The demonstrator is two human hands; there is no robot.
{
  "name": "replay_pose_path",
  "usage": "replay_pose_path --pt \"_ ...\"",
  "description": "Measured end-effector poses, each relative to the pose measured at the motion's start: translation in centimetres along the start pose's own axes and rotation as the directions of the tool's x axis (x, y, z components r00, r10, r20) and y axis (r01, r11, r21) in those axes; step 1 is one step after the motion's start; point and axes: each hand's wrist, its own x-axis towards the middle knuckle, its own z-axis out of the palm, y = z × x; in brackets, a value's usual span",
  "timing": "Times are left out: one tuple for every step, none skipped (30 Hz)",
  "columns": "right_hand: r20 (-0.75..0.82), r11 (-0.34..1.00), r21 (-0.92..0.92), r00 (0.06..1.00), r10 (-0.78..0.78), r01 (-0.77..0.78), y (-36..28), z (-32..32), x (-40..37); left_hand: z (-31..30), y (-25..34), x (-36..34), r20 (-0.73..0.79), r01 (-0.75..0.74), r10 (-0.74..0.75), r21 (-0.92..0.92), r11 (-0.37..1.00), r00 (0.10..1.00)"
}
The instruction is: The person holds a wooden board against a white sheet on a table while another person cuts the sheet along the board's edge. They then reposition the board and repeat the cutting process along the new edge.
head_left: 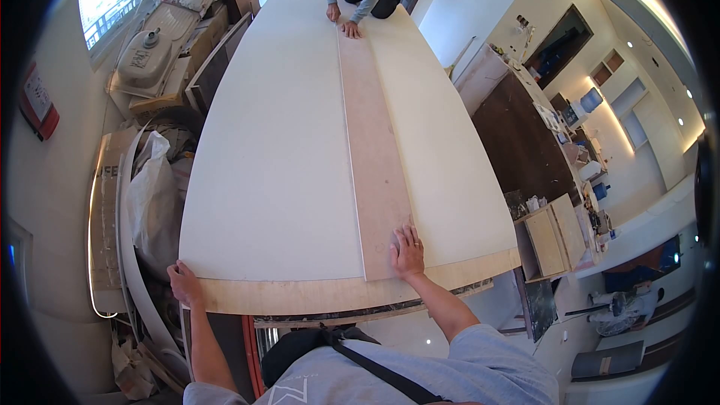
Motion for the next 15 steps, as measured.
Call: replay_pose_path --pt "0.002 1.000 0.000 1.000 0.002 -0.002 -0.04 -0.04 0.00 0.06 -0.07 0.02 -0.004 -0.003 0.003 -0.005 1.000 1.000" --pt "0.003 1.000 0.001 1.000 0.002 -0.002 -0.07 -0.08 -0.01 0.09 -0.10 0.03 -0.008 -0.006 0.005 -0.010 1.000 1.000" --pt "0.004 1.000 0.001 1.000 0.003 -0.003 -0.10 -0.14 -0.03 0.09 -0.11 0.02 -0.008 -0.008 0.007 -0.013 1.000 1.000" --pt "0.005 1.000 0.002 1.000 0.003 -0.003 -0.13 -0.19 -0.02 0.05 -0.07 0.00 -0.007 -0.009 0.009 -0.015 1.000 1.000" --pt "0.006 1.000 0.001 1.000 0.002 -0.002 -0.11 -0.18 -0.02 -0.01 -0.01 -0.03 -0.007 -0.011 0.011 -0.018 1.000 1.000" --pt "0.006 1.000 0.001 1.000 0.001 -0.001 -0.09 -0.16 -0.01 -0.10 0.08 -0.08 -0.008 -0.011 0.011 -0.016 1.000 1.000" --pt "0.006 1.000 0.000 1.000 0.000 0.000 -0.06 -0.13 0.00 -0.24 0.21 -0.17 -0.010 -0.011 0.011 -0.014 1.000 1.000" --pt "0.006 1.000 -0.001 1.000 -0.001 0.001 -0.03 -0.10 0.00 -0.30 0.28 -0.22 -0.011 -0.011 0.011 -0.012 1.000 1.000" --pt "0.005 1.000 -0.001 1.000 -0.003 0.003 0.00 -0.07 0.00 -0.28 0.26 -0.20 -0.011 -0.014 0.014 -0.010 1.000 1.000" --pt "0.004 1.000 -0.002 1.000 -0.004 0.004 -0.01 -0.09 -0.01 -0.25 0.23 -0.16 -0.011 -0.017 0.016 -0.008 1.000 1.000" --pt "0.002 1.000 0.000 1.000 -0.004 0.004 -0.03 -0.11 0.01 -0.22 0.21 -0.14 -0.011 -0.019 0.019 -0.006 1.000 1.000" --pt "0.000 1.000 0.001 1.000 -0.004 0.004 -0.05 -0.12 0.02 -0.23 0.19 -0.14 -0.010 -0.020 0.020 -0.011 1.000 1.000" --pt "-0.002 1.000 0.003 1.000 -0.004 0.004 -0.08 -0.14 0.04 -0.26 0.19 -0.15 -0.008 -0.020 0.020 -0.015 1.000 1.000" --pt "-0.003 1.000 0.002 1.000 -0.004 0.004 -0.04 -0.08 0.06 -0.27 0.19 -0.15 -0.007 -0.021 0.021 -0.020 1.000 1.000" --pt "-0.005 1.000 0.001 1.000 -0.004 0.004 0.04 0.05 0.05 -0.17 0.12 -0.11 -0.009 -0.022 0.022 -0.020 1.000 1.000"
